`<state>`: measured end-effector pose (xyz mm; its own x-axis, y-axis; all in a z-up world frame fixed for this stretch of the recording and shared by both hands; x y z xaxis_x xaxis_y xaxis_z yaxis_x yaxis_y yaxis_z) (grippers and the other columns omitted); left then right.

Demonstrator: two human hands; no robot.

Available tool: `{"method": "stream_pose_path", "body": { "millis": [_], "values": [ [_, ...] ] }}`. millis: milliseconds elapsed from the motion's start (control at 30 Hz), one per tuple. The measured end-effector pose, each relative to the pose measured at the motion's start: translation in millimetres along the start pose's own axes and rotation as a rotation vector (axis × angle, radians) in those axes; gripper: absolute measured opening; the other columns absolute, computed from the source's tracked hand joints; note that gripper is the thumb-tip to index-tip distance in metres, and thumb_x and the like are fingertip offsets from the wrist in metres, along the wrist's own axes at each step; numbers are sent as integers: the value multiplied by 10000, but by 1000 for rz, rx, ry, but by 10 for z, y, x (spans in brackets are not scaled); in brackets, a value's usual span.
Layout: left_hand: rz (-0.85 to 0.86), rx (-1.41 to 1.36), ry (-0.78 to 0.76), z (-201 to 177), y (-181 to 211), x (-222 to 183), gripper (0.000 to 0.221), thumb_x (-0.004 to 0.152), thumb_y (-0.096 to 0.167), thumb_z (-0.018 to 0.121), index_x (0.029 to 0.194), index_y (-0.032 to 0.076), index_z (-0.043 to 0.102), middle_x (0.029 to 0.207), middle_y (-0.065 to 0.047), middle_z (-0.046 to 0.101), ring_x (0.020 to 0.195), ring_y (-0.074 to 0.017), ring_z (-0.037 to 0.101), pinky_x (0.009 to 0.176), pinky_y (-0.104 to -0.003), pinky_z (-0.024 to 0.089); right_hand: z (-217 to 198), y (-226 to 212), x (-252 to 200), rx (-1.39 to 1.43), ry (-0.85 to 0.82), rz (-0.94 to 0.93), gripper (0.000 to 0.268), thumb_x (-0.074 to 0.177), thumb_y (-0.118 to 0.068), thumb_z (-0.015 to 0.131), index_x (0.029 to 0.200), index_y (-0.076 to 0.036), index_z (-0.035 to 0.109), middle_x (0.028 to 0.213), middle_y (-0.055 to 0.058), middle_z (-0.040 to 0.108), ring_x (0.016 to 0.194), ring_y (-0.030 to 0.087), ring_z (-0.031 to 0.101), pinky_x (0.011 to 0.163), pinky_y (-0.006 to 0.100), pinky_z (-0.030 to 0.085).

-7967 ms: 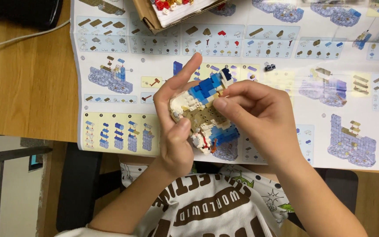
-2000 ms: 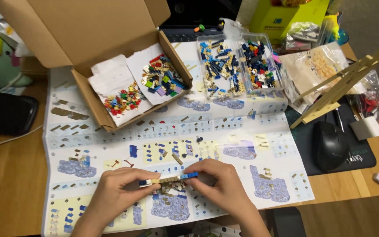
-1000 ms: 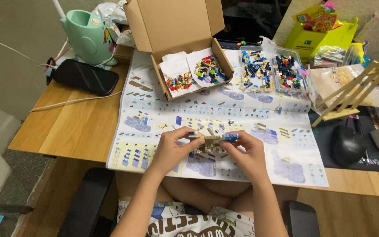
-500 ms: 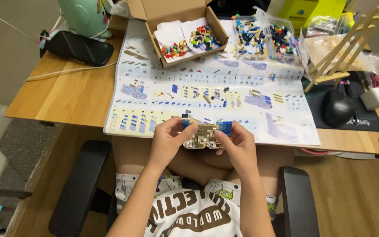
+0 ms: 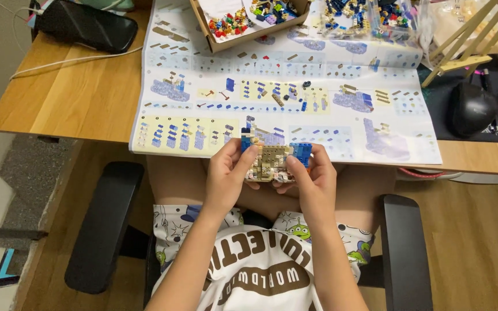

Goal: Assembling a miniature building block model by following printed instructions

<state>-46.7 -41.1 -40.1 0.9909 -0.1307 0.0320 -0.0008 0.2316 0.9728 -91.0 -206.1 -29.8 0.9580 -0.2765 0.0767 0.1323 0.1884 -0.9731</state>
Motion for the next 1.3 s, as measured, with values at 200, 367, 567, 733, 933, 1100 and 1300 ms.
{"method": "stream_pose_path", "body": {
  "millis": [200, 367, 567, 733, 933, 1100, 1300],
  "values": [
    [47, 48, 13, -144, -311, 81, 183, 952, 206, 617, 946, 28, 658, 686, -71, 685, 562, -97, 645, 457, -277, 619, 14, 12, -10, 25, -16, -12, 138, 921, -84, 600, 1043, -32, 566, 682, 84, 603, 540, 228, 690, 466, 344, 629],
    [6, -31, -46, -174, -822, 114, 162, 943, 200, 632, 930, 39, 648, 659, -107, 686, 531, -132, 667, 417, -286, 613, -86, 71, -57, -16, 25, -14, 195, 890, -84, 610, 1078, -46, 578, 634, 82, 571, 468, 158, 610, 413, 294, 600],
    [109, 104, -157, 143, -14, -164, 652, 918, 397, 563, 1428, 70, 322, 839, -147, 632, 668, -118, 562, 496, -271, 621, -60, -68, -76, 9, 45, -105, 264, 907, -69, 552, 1169, -88, 532, 618, 66, 556, 405, 135, 577, 382, 247, 567],
    [290, 203, -134, 293, 379, -298, 726, 899, 511, 543, 1434, 67, 334, 1037, -224, 429, 1000, -352, 317, 850, -510, 351, -278, 311, -14, -14, 64, -100, 223, 891, -94, 558, 1114, -91, 563, 618, 70, 552, 370, 103, 525, 347, 225, 529],
    [308, 193, -71, 235, 231, -265, 708, 858, 564, 509, 1394, 119, 382, 503, -24, 470, 504, -99, 389, 592, -296, 449, -219, 236, -65, -28, 112, -96, 217, 885, -115, 550, 1101, -107, 568, 625, 72, 550, 348, 89, 487, 308, 189, 492],
    [296, 168, -47, 185, 71, -189, 685, 827, 568, 530, 1333, 113, 453, 492, -20, 462, 464, -104, 444, 501, -255, 408, -203, 212, -63, -7, 122, -104, 195, 875, -99, 549, 1068, -86, 577, 621, 79, 547, 340, 96, 487, 287, 201, 490],
    [303, 146, -65, 265, 191, 12, 552, 886, 455, 514, 1305, 98, 466, 495, -37, 479, 421, -123, 457, 496, -249, 378, -129, -45, 52, -38, 125, -83, 203, 881, -93, 548, 1080, -81, 590, 617, 101, 543, 349, 126, 495, 295, 225, 490]
  ]
}}
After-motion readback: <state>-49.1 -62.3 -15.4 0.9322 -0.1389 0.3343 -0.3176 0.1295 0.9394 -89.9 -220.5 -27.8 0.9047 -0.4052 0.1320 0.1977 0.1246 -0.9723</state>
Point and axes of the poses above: each hand's wrist, its own x-axis towards the middle knuckle, its own z-axis out of the palm, y = z × x, the point moved 9 cm from there along x, towards the middle knuckle
